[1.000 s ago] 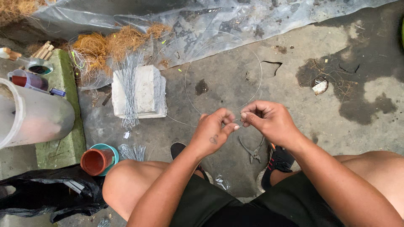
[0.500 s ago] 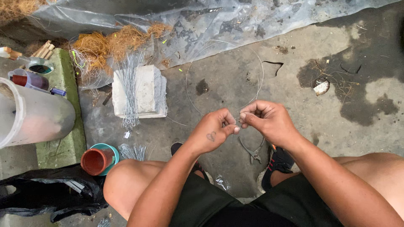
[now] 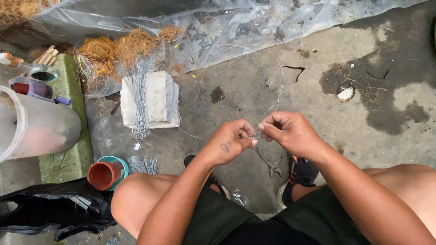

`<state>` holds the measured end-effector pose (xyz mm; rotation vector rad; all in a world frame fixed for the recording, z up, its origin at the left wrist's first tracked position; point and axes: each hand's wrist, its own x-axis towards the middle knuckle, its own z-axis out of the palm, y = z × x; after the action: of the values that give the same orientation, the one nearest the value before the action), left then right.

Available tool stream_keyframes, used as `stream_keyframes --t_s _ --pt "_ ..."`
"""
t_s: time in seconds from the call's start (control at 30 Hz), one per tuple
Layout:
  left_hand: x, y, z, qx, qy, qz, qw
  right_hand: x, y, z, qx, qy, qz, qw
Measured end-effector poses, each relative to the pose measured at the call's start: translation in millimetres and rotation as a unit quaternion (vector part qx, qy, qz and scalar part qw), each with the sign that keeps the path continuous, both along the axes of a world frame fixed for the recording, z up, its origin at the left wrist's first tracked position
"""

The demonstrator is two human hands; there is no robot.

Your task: The person sits on the ground cutting lengths of wire with pliers and bending the wire by hand and with pliers to form hooked wire pieces, placing finished hooks on a foam block beside a bundle of completed hooks.

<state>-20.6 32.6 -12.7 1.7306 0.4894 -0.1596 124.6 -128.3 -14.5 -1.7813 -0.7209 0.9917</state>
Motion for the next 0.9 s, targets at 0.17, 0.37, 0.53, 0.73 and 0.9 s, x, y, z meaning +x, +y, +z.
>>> stream_keyframes --t_s 0.17,0.37,0.53,0.73,0.9 --pt "-0.6 -0.9 0.7 0.001 -0.002 0.010 1.000 -1.9 0.4 -2.5 0.010 0.004 0.004 1.000" --pt "0.8 -1.9 13.8 0.097 0.012 0.032 0.995 -5.8 2.5 -8.5 0.042 0.029 0.006 0.999" --pt "-0.2 -4.1 23.2 0.139 0.022 0.025 0.990 -4.9 3.0 -10.7 0.029 0.029 -0.001 0.999" --pt "0.9 -6.9 21.9 0.186 0.027 0.017 0.982 -3.8 3.7 -11.3 0.020 0.015 0.001 1.000" --pt "-1.6 -7.7 20.2 0.212 -0.008 0.017 0.977 -4.0 3.5 -13.0 0.021 0.012 -0.007 1.000"
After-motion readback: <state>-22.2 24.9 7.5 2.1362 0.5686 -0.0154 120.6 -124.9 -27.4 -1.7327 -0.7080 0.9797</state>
